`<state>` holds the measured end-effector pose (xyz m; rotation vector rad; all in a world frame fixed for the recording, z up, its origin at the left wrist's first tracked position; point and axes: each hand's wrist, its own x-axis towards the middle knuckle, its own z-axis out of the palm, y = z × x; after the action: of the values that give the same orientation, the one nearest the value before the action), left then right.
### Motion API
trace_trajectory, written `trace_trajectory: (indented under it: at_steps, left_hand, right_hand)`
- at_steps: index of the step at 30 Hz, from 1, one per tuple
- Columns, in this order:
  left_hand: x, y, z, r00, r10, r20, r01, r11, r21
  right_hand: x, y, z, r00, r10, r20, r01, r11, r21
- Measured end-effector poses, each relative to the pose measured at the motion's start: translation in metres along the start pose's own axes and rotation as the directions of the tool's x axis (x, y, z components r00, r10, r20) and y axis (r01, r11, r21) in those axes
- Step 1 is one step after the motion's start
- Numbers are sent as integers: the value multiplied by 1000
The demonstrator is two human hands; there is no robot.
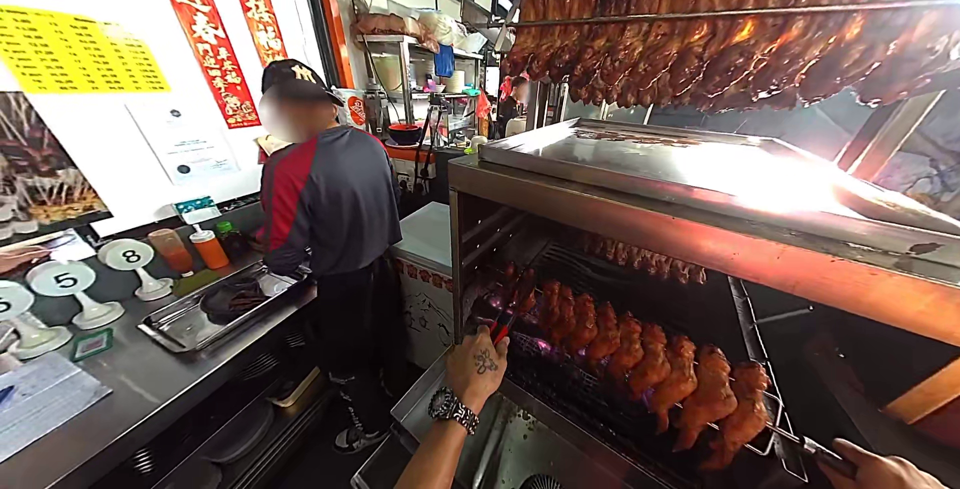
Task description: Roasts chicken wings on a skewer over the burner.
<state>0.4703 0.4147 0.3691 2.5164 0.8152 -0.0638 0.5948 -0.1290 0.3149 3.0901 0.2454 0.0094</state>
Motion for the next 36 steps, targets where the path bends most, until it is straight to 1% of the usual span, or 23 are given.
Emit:
trace_trajectory:
  at_steps: [6,12,15,23,27,30,33,36]
  left_hand:
    - [3,8,-8,1000,-30,-2,29,999,-16]
    - [5,4,-4,999,-46,-25,44,998,-55]
    - [-1,2,0,999,-19,-37,16,998,-66]
    - [0,-20,11,996,46,-81,-54,994,-97]
    - [1,-20,11,997,56,-53,-60,995,-73]
    - [-1,-22,17,998,16,-58,-21,997,-81]
    - [-6,-23,25,996,-6,-88,-4,993,-116]
    - [-14,-23,28,989,20,-149,-44,987,-157]
  right_hand:
    - [-1,-2,-5,1000,2,23,-2,1000,11]
    - [-1,3,1,1000,-4,1,3,999,40]
    - [0,1,2,1000,11,-25,-10,999,46]
    - [-1,0,3,1000,26,-11,-26,998,51]
    - [3,4,6,1000,15,-12,-15,999,48]
    - [4,5,8,1000,22,-16,-21,999,39]
    - [4,3,8,999,33,-14,-33,999,33]
    - [2,3,9,998,37,-44,-36,999,29]
